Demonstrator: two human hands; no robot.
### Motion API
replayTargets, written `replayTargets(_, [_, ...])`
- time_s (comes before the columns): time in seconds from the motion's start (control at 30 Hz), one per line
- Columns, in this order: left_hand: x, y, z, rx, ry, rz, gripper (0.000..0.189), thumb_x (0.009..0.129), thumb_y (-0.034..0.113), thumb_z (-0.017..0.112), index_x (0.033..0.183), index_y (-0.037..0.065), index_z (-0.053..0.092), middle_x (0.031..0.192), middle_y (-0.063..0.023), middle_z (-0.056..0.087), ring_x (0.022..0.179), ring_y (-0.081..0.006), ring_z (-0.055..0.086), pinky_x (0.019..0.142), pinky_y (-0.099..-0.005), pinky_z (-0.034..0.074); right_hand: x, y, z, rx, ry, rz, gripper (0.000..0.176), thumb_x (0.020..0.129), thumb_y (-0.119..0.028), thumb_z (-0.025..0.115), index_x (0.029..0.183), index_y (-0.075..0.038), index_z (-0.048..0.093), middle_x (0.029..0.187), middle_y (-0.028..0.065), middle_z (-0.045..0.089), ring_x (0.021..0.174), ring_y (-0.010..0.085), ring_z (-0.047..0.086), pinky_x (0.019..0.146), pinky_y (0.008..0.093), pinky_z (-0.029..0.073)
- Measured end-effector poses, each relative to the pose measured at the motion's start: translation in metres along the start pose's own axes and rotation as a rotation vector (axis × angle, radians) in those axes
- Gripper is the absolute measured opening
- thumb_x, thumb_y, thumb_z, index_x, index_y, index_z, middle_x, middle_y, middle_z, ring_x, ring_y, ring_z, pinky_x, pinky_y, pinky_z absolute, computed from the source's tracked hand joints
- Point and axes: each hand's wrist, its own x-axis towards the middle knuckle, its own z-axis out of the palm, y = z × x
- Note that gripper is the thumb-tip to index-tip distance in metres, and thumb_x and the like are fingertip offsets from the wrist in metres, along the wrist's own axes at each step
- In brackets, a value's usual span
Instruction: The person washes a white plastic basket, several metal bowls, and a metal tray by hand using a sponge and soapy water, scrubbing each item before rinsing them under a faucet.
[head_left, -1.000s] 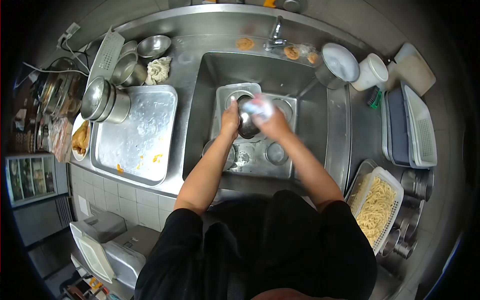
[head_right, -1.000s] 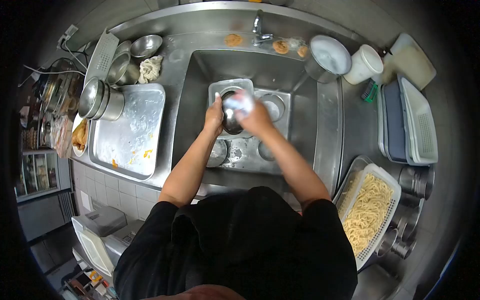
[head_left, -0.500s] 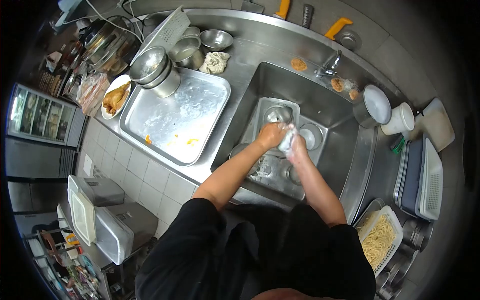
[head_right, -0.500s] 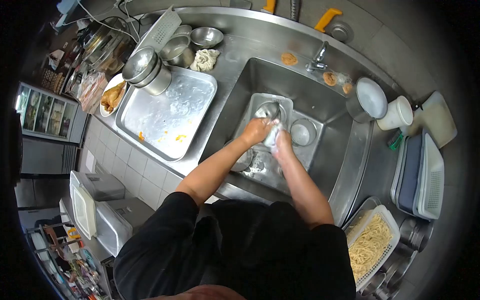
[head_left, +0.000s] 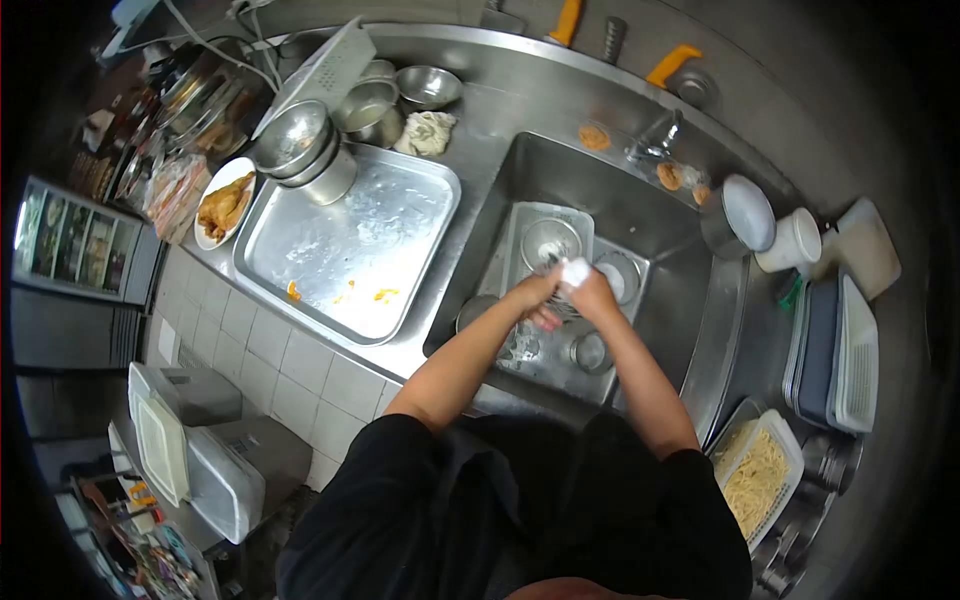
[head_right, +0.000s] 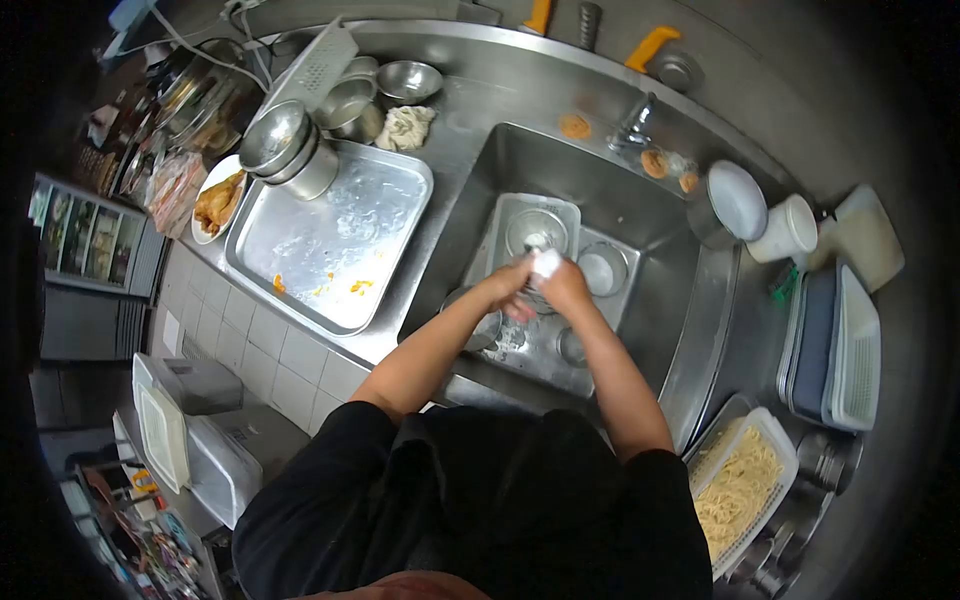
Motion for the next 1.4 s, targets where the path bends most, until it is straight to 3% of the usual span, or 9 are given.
replayTargets(0.2, [0.020, -0.029, -0.032, -0.122, -0.137, 0.019, 0.046, 0.081, 0.007, 0.046, 0.124, -0.004, 0.036, 0.090, -0.0197, 0.057, 0.056, -0.0297, 0.062, 0.034, -0.0336, 0.051, -0.030, 0.019, 0.016, -0.218, -0.310, -0.012, 0.029, 0.076, -0.025, 0.057, 0.097, -0.006, 0.063, 0.104, 0.0179, 0.061, 0.099, 0.0347, 0.057, 0.085, 0.0423, 0.045])
replayTargets(0.43, [-0.013, -0.002, -0.009, -0.153, -0.090, 0.117, 0.057, 0.076, 0.004, 0.048, 0.130, 0.003, 0.033, 0.079, -0.0153, 0.057, 0.046, -0.0252, 0.058, 0.030, -0.0317, 0.047, -0.011, -0.006, 0.026, -0.228, 0.062, -0.069, 0.030, 0.076, -0.025, 0.059, 0.101, -0.008, 0.056, 0.114, 0.0191, 0.054, 0.101, 0.0386, 0.053, 0.094, 0.0442, 0.039])
replayTargets(0.57, [-0.020, 0.000, -0.027, 0.097, -0.001, 0.135, 0.068, 0.072, 0.003, 0.050, 0.136, 0.005, 0.028, 0.078, -0.0159, 0.060, 0.046, -0.0231, 0.057, 0.031, -0.0324, 0.047, -0.022, 0.013, 0.011, -0.627, -0.373, -0.118, 0.025, 0.076, -0.019, 0.059, 0.099, -0.008, 0.060, 0.105, 0.0165, 0.058, 0.099, 0.0332, 0.055, 0.086, 0.0421, 0.042])
replayTargets(0.7, [-0.013, 0.005, -0.012, -0.007, -0.017, 0.118, 0.063, 0.072, 0.002, 0.049, 0.133, 0.005, 0.035, 0.074, -0.0128, 0.058, 0.044, -0.0216, 0.056, 0.030, -0.0306, 0.046, -0.006, 0.013, 0.031, -0.456, 0.133, -0.086, 0.026, 0.076, -0.017, 0.059, 0.101, -0.010, 0.062, 0.104, 0.0147, 0.059, 0.097, 0.0296, 0.057, 0.085, 0.0402, 0.043])
replayTargets(0.83, [-0.015, 0.010, -0.044, 0.030, -0.025, 0.154, 0.050, 0.073, 0.000, 0.046, 0.122, 0.000, 0.042, 0.064, -0.0103, 0.055, 0.034, -0.0187, 0.050, 0.026, -0.0290, 0.042, -0.017, -0.007, 0.026, -0.272, -0.399, 0.148, 0.033, 0.080, -0.030, 0.055, 0.105, -0.010, 0.061, 0.109, 0.0134, 0.058, 0.103, 0.0300, 0.055, 0.092, 0.0419, 0.041])
replayTargets(0.97, [-0.019, 0.010, -0.038, 0.158, -0.120, -0.008, 0.042, 0.070, 0.002, 0.048, 0.112, -0.004, 0.049, 0.063, -0.0102, 0.055, 0.034, -0.0211, 0.051, 0.025, -0.0284, 0.040, -0.003, 0.004, -0.004, -0.372, -0.189, -0.095, 0.036, 0.086, -0.025, 0.048, 0.116, -0.005, 0.055, 0.122, 0.0165, 0.053, 0.121, 0.0368, 0.042, 0.104, 0.0418, 0.031])
replayTargets(1.1, [-0.011, 0.008, -0.040, 0.365, -0.221, -0.020, 0.034, 0.070, 0.003, 0.049, 0.102, -0.007, 0.053, 0.065, -0.0133, 0.057, 0.035, -0.0232, 0.053, 0.025, -0.0294, 0.040, 0.011, -0.001, 0.001, -0.420, -0.069, -0.436, 0.026, 0.084, -0.016, 0.049, 0.106, -0.005, 0.057, 0.115, 0.0131, 0.054, 0.103, 0.0330, 0.053, 0.090, 0.0429, 0.042])
replayTargets(1.3, [-0.002, -0.028, -0.033, -0.022, 0.163, 0.047, 0.031, 0.076, 0.005, 0.050, 0.100, -0.013, 0.052, 0.075, -0.0205, 0.060, 0.044, -0.0296, 0.059, 0.032, -0.0351, 0.049, -0.017, 0.033, 0.046, -0.042, -0.015, 0.696, 0.031, 0.083, -0.025, 0.053, 0.098, 0.002, 0.059, 0.092, 0.0206, 0.061, 0.086, 0.0338, 0.060, 0.078, 0.0430, 0.047])
replayTargets(1.4, [0.042, -0.076, -0.034, -0.137, 0.257, -0.032, 0.030, 0.080, 0.004, 0.047, 0.104, -0.013, 0.052, 0.083, -0.0227, 0.060, 0.055, -0.0322, 0.063, 0.036, -0.0358, 0.053, -0.056, 0.061, 0.089, 0.415, -0.192, 0.819, 0.035, 0.084, -0.031, 0.054, 0.093, 0.003, 0.060, 0.078, 0.0170, 0.062, 0.064, 0.0252, 0.060, 0.056, 0.0397, 0.049])
